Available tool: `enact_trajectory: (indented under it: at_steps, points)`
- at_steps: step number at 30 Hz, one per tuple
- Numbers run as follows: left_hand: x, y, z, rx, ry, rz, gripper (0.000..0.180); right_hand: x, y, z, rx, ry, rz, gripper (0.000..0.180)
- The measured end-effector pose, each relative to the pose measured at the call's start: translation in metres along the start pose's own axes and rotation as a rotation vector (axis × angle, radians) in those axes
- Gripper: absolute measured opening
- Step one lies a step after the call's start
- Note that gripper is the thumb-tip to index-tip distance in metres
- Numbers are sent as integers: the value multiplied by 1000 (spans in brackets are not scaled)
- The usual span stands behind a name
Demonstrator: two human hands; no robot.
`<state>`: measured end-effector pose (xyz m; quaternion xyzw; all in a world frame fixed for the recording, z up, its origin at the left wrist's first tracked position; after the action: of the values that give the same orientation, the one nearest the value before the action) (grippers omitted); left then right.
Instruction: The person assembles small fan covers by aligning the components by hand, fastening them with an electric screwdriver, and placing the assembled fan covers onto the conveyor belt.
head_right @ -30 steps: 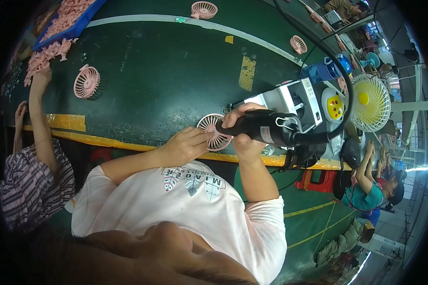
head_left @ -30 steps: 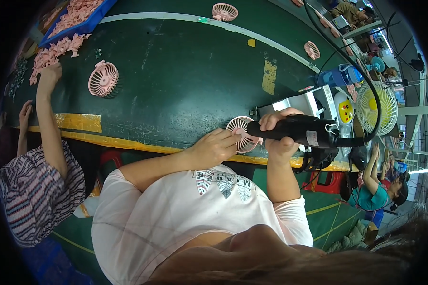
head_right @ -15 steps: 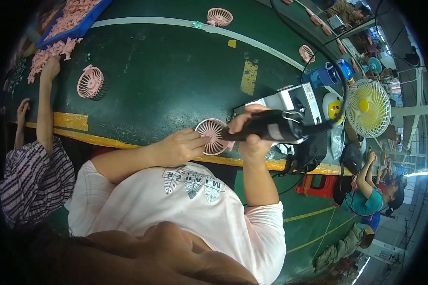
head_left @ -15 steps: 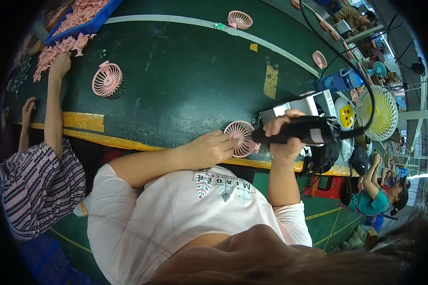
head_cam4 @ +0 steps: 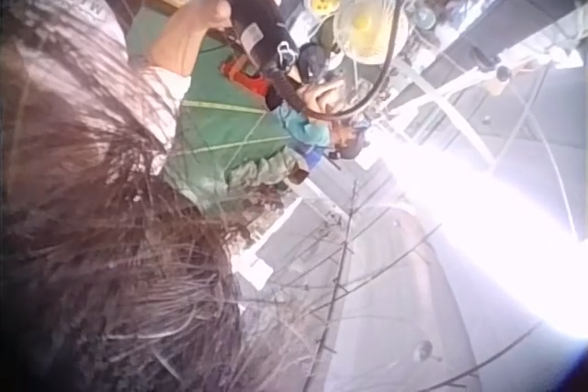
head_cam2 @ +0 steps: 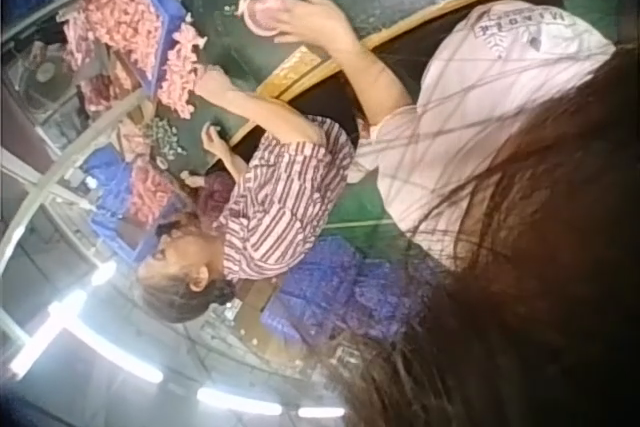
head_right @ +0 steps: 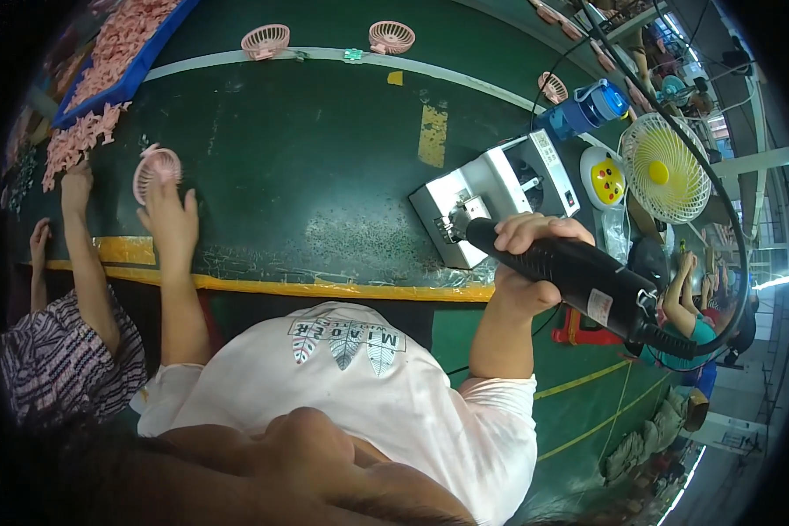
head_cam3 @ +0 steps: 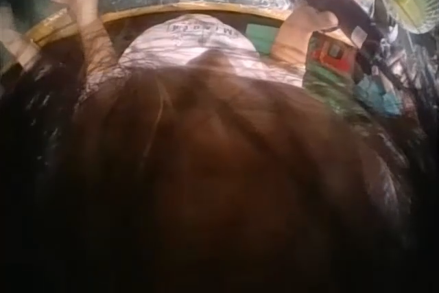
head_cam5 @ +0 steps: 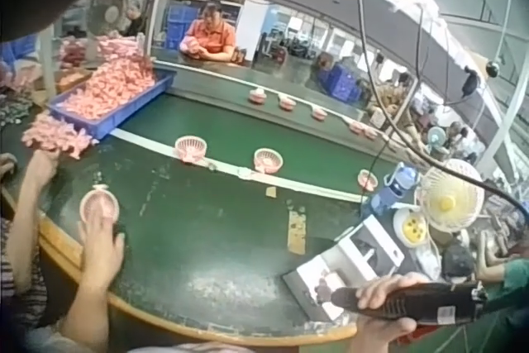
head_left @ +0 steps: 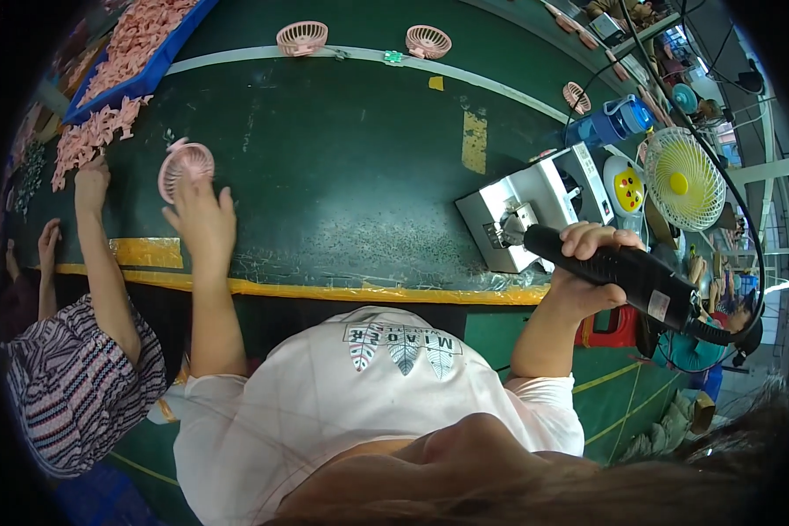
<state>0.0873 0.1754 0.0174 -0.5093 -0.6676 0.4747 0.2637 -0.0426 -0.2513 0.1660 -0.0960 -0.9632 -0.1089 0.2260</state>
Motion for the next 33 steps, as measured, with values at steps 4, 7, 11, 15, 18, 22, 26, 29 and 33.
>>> enact_trajectory:
  at_steps: [4, 7, 11, 15, 18, 22, 26, 29, 33]
  points:
    - [-69, -23, 45, 36, 368, 580, 10, -26, 1, 10, -42, 193, -83, 59]
    - [-124, -36, 106, 165, 664, 773, 12, -39, 4, 12, -37, 326, -118, 57]
    - [-172, -59, 166, 370, 942, 963, 14, -42, 13, 31, -61, 352, -132, 63]
    - [-184, -58, 178, 434, 991, 964, 16, -41, 33, 55, 8, 332, -199, 68]
    - [-183, -53, 176, 442, 987, 971, 19, -43, 56, 72, 87, 317, -204, 68]
    - [-182, -53, 174, 473, 964, 999, 20, -47, 75, 80, 113, 309, -299, 66]
    - [-183, -55, 174, 487, 969, 1003, 20, -50, 85, 82, 111, 348, -386, 63]
    - [-182, -59, 171, 440, 958, 1020, 17, -54, 91, 84, 143, 391, -396, 60]
    - [-178, -59, 169, 466, 938, 1080, 20, -51, 105, 85, 224, 403, -282, 60]
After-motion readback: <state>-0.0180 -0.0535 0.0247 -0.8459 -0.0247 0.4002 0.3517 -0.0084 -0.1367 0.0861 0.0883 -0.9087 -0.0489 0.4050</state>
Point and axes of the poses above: each hand's wrist, its own z-axis away from the middle knuckle, its own y-axis out of the palm, x = y × z, the point moved 10 cm from there along -z, towards the middle knuckle, and after that the axes turned 12 degrees about -y, right-handed, at the moved point
